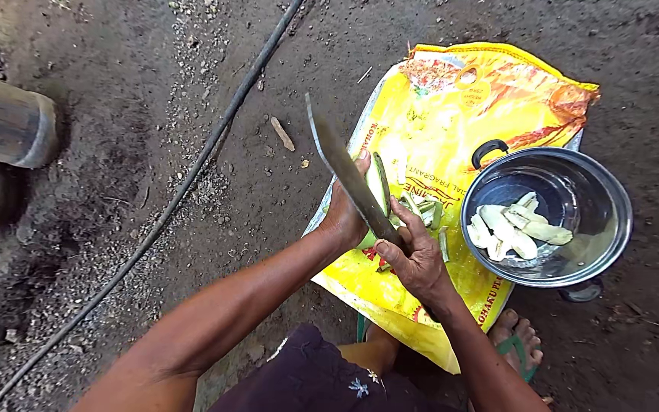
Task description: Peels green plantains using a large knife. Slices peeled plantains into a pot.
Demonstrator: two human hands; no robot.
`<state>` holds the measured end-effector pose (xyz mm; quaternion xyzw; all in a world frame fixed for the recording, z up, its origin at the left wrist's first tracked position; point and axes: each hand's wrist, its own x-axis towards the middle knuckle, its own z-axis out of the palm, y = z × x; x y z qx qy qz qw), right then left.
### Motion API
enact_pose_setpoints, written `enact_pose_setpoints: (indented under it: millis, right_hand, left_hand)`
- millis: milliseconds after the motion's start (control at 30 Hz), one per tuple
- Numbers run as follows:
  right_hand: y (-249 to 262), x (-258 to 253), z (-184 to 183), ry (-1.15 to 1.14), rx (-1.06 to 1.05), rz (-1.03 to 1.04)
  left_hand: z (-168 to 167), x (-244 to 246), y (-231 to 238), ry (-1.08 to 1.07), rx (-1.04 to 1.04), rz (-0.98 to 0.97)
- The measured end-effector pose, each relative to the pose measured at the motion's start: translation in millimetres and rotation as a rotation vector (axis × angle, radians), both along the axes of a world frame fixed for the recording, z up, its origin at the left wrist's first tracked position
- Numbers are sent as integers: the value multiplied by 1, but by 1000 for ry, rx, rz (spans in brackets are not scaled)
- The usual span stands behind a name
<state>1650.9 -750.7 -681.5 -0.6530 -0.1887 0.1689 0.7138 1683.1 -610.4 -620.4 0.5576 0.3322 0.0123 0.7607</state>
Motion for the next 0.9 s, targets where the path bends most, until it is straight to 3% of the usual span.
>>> enact_pose_setpoints:
  millis: [100, 233, 500, 667, 900]
  right_hand:
    - [-3, 2, 0, 3, 15, 13]
    - [5, -5, 2, 77, 99, -50]
    - [10, -6, 10, 234, 167, -139]
    - [-2, 5, 1, -11, 41, -47]
    - [-14, 15, 3, -30, 37, 30]
  left_hand:
    - [1, 0, 2, 36, -28, -38]
    - [3, -1, -5, 24, -26, 51]
    - [-7, 0, -12, -83, 96, 80]
    - [-7, -4, -6, -70, 41, 16]
    - [-1, 2, 4, 44, 26, -151]
